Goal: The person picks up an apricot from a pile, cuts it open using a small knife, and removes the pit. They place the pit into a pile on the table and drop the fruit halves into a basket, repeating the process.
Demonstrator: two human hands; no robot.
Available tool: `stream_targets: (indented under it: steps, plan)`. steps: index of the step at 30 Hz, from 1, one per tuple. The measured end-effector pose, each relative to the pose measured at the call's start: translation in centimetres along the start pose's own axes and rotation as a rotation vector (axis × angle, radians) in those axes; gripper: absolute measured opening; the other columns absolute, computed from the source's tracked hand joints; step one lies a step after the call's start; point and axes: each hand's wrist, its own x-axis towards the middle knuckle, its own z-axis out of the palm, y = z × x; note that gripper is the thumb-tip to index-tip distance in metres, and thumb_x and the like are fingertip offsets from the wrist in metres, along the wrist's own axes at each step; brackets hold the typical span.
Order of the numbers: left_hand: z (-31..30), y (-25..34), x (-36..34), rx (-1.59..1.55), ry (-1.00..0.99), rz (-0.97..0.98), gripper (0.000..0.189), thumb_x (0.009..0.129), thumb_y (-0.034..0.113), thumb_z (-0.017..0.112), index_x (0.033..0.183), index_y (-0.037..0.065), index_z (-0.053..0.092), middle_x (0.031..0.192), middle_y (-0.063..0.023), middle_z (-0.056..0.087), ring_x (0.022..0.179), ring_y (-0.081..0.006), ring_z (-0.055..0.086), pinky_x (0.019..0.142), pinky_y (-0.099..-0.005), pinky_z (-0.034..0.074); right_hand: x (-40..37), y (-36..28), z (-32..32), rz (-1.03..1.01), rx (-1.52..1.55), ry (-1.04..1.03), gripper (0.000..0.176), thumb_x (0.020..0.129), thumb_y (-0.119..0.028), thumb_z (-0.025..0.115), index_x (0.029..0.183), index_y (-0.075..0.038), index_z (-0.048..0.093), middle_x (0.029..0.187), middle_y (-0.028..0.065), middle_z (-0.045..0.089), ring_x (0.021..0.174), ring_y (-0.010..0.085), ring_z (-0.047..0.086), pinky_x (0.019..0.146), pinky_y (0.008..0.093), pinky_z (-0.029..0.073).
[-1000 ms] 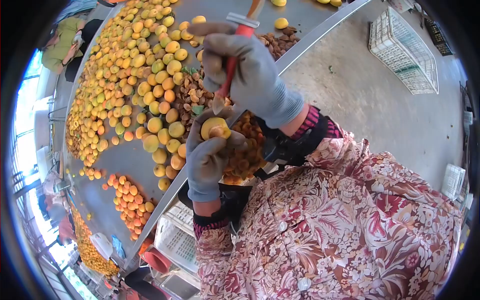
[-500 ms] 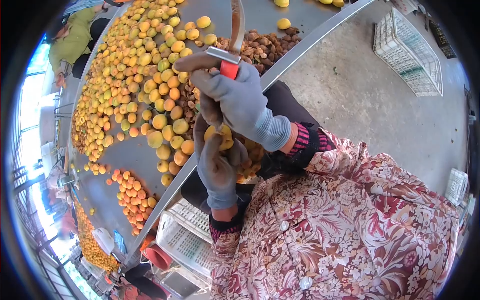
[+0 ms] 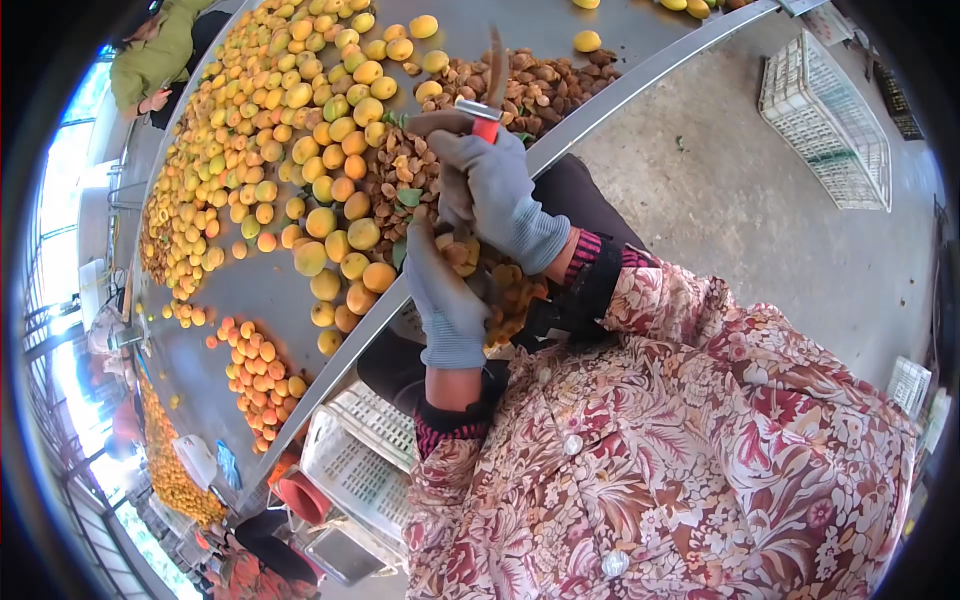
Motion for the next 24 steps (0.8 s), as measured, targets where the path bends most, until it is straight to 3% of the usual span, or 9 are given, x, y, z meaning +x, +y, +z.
stream_targets:
  steps: [1, 3, 7, 10, 13, 16, 18, 22, 24]
  plan:
    - [0.0, -0.1, 0.1, 0.001, 0.000, 0.000, 0.022, 0.086, 0.009, 0.056, 0.107, 0.005, 0.053, 0.107, -0.0075, 0.060, 0.094, -0.0152, 0.060, 0.078, -0.0265, 0.050, 0.0, -0.1, 0.4, 0.000, 0.001, 0.000, 0.013, 0.084, -0.007, 0.061, 0.096, -0.003, 0.066, 0.059, -0.0047, 0.051, 0.038, 0.0066, 0.039, 0.033, 0.0225, 0.030]
    - [-0.2, -0.3, 0.6, 1.273, 0.097, 0.730, 0.015, 0.085, 0.013, 0.054, 0.095, 0.002, 0.055, 0.081, -0.0057, 0.060, 0.075, -0.0119, 0.057, 0.067, -0.0252, 0.047, -0.4, -0.5, 1.3, -0.061, -0.137, -0.084, 0.019, 0.089, -0.012, 0.056, 0.104, -0.002, 0.064, 0.052, -0.0047, 0.044, 0.037, 0.0039, 0.036, 0.034, 0.0214, 0.027]
    - [-0.4, 0.4, 2.4, 1.187, -0.007, 0.740, 0.018, 0.084, 0.012, 0.055, 0.098, 0.001, 0.053, 0.083, -0.0067, 0.061, 0.077, -0.0134, 0.059, 0.066, -0.0265, 0.047, -0.1, -0.4, 1.8, -0.068, -0.197, -0.145, 0.018, 0.088, -0.013, 0.060, 0.102, -0.002, 0.065, 0.054, -0.0055, 0.044, 0.039, 0.0021, 0.035, 0.035, 0.0199, 0.025]
    - [0.1, 1.3, 2.8, 1.113, -0.066, 0.528, 0.038, 0.078, 0.001, 0.061, 0.112, -0.003, 0.045, 0.105, -0.0088, 0.058, 0.094, -0.0141, 0.056, 0.079, -0.0267, 0.048, 0.7, -0.8, 1.4, -0.007, -0.081, -0.019, 0.016, 0.086, -0.007, 0.057, 0.100, -0.003, 0.064, 0.055, -0.0037, 0.046, 0.038, 0.0040, 0.037, 0.035, 0.0211, 0.028]
    - [0.7, 0.3, 2.6, 1.137, -0.047, 0.721, 0.040, 0.079, 0.000, 0.060, 0.115, -0.004, 0.044, 0.105, -0.0087, 0.056, 0.090, -0.0146, 0.055, 0.078, -0.0272, 0.048, 1.8, -1.1, 0.9, -0.027, 0.003, 0.067, 0.015, 0.084, -0.006, 0.056, 0.097, -0.003, 0.063, 0.054, -0.0008, 0.047, 0.035, 0.0079, 0.038, 0.032, 0.0242, 0.029]
    - [2.1, -0.8, 2.3, 1.068, 0.093, 0.971, 0.027, 0.092, 0.021, 0.045, 0.098, -0.005, 0.048, 0.091, -0.0139, 0.059, 0.080, -0.0211, 0.057, 0.072, -0.0312, 0.047, 2.8, -1.2, 0.4, 0.100, 0.175, 0.166, 0.011, 0.084, -0.011, 0.054, 0.093, -0.006, 0.058, 0.048, 0.0000, 0.040, 0.033, 0.0124, 0.033, 0.033, 0.0293, 0.024]
    - [4.2, -0.8, 0.9, 0.693, 0.216, 0.874, 0.038, 0.095, 0.032, 0.037, 0.093, -0.004, 0.050, 0.087, -0.0112, 0.057, 0.080, -0.0207, 0.055, 0.076, -0.0308, 0.045, 2.0, -2.5, 0.5, 0.137, 0.188, 0.210, 0.016, 0.086, -0.012, 0.051, 0.100, -0.007, 0.057, 0.049, -0.0029, 0.034, 0.035, 0.0101, 0.028, 0.035, 0.0272, 0.023]
    - [3.2, -1.1, 1.8, 0.706, 0.131, 0.784, 0.033, 0.096, 0.025, 0.035, 0.107, -0.003, 0.047, 0.101, -0.0097, 0.055, 0.095, -0.0158, 0.053, 0.087, -0.0299, 0.044, 2.4, -2.5, -0.1, 0.245, 0.337, 0.274, 0.021, 0.089, -0.015, 0.047, 0.107, -0.008, 0.056, 0.050, -0.0071, 0.027, 0.040, 0.0078, 0.022, 0.040, 0.0245, 0.022]
    - [3.1, -1.3, 2.9, 0.166, 0.040, 0.541, 0.029, 0.095, 0.022, 0.036, 0.104, -0.002, 0.048, 0.101, -0.0093, 0.055, 0.094, -0.0152, 0.052, 0.087, -0.0299, 0.044, 3.5, -1.7, -1.5, 0.306, 0.457, 0.274, 0.014, 0.088, -0.015, 0.049, 0.099, -0.011, 0.056, 0.050, -0.0061, 0.030, 0.040, 0.0094, 0.024, 0.040, 0.0269, 0.024]
